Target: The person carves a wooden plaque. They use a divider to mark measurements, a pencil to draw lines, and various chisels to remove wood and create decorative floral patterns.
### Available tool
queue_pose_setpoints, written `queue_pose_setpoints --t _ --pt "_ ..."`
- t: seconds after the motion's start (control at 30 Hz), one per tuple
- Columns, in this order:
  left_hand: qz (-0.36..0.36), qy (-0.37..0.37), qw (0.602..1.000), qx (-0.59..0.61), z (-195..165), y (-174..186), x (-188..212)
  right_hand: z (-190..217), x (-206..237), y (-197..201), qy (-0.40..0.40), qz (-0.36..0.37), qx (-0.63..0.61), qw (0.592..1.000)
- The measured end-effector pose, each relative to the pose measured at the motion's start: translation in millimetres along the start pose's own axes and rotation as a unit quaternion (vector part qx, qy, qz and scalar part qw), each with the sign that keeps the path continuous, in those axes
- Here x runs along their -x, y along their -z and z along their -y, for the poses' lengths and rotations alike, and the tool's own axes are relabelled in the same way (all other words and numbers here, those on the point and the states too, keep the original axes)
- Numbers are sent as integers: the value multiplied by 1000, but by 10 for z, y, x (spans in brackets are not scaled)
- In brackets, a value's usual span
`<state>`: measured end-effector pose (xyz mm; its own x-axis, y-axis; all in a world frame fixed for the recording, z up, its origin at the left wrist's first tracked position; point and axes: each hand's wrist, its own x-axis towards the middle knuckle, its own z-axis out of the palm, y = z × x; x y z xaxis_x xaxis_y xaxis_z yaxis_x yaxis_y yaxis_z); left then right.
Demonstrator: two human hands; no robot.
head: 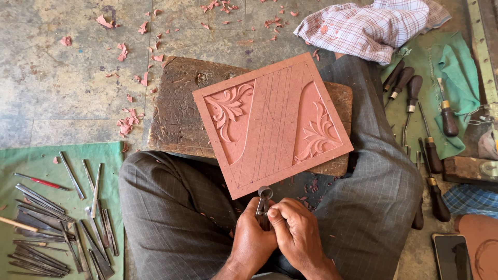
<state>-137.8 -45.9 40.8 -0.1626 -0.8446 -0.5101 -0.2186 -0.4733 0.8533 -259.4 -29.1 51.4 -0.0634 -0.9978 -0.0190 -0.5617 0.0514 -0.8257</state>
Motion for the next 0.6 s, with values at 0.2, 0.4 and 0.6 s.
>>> queue_pose_setpoints --t 0.2,0.4,0.6 --pt "61 -108 991 -40 -325 207 -188 26 -246 147 15 -9 -41 999" --pt "98 -380 903 -177 -1097 642 -1066 -25 -1226 611 54 -89 16 994" --pt "109 -292 918 -243 -1443 577 -1867 -93 -1948 533 151 -121 -45 980"
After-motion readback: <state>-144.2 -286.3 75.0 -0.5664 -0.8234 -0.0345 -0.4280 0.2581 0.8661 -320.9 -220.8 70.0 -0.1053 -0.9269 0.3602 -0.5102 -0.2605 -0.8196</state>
